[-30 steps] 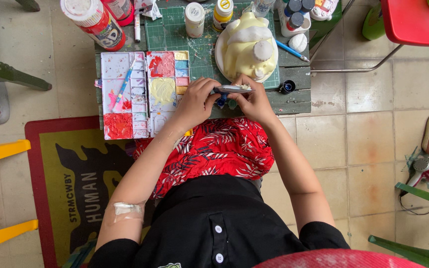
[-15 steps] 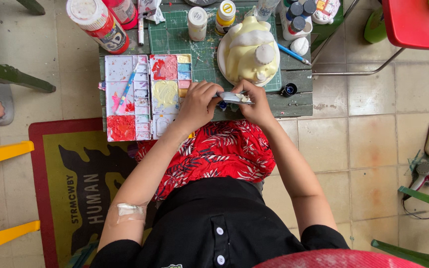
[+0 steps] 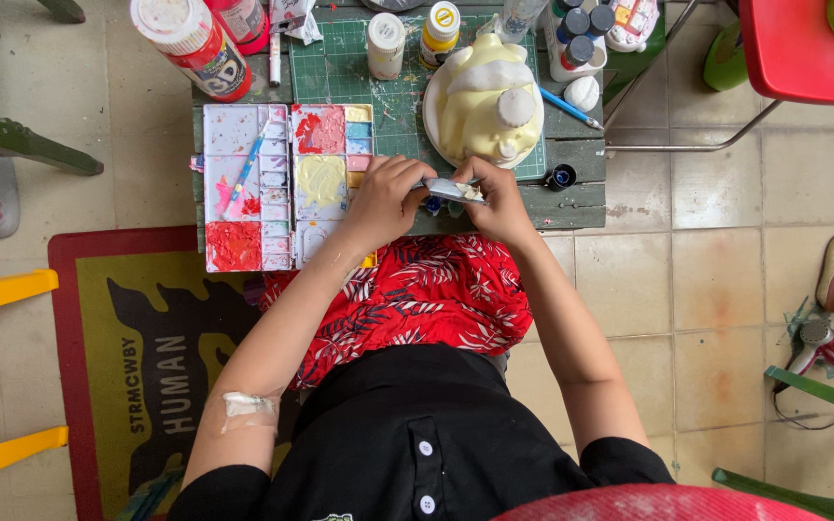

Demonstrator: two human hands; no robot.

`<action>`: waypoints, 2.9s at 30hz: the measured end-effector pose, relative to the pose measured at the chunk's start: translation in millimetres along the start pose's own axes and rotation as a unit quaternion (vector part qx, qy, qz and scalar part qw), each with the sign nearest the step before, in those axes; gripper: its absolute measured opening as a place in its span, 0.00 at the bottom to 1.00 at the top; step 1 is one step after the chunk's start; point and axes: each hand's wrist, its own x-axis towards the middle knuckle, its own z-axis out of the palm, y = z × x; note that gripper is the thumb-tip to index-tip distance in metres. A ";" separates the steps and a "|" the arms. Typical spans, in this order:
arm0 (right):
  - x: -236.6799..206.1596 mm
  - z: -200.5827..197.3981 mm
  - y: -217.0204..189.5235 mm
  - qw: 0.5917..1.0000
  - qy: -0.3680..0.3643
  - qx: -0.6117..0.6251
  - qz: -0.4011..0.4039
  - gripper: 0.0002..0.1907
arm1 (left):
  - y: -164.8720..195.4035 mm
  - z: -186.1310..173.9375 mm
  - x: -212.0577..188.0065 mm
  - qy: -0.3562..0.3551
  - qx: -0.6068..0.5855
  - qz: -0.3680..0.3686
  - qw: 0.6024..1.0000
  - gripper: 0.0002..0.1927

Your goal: The person sits at a work table and squeezes blue paint from a tube into small paint pots, arranging the pots on the table. They then pick up a paintbrush, dip it in a cup of water, load it with paint from a palette, and paint the surface of a white plaster figurine.

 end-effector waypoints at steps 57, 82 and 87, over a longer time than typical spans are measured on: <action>1.7 19.9 -54.0 0.985 0.028 0.165 -0.047 0.19 | 32.4 -20.4 5.5 -0.005 -0.163 -0.192 0.968 0.16; 38.5 28.4 -68.1 0.898 0.089 0.430 0.027 0.34 | 23.4 -8.2 2.0 0.000 -0.357 -0.220 0.908 0.26; 37.5 25.0 -63.9 0.899 0.089 0.427 0.039 0.35 | 31.6 -20.5 7.8 -0.025 -0.321 -0.224 0.920 0.27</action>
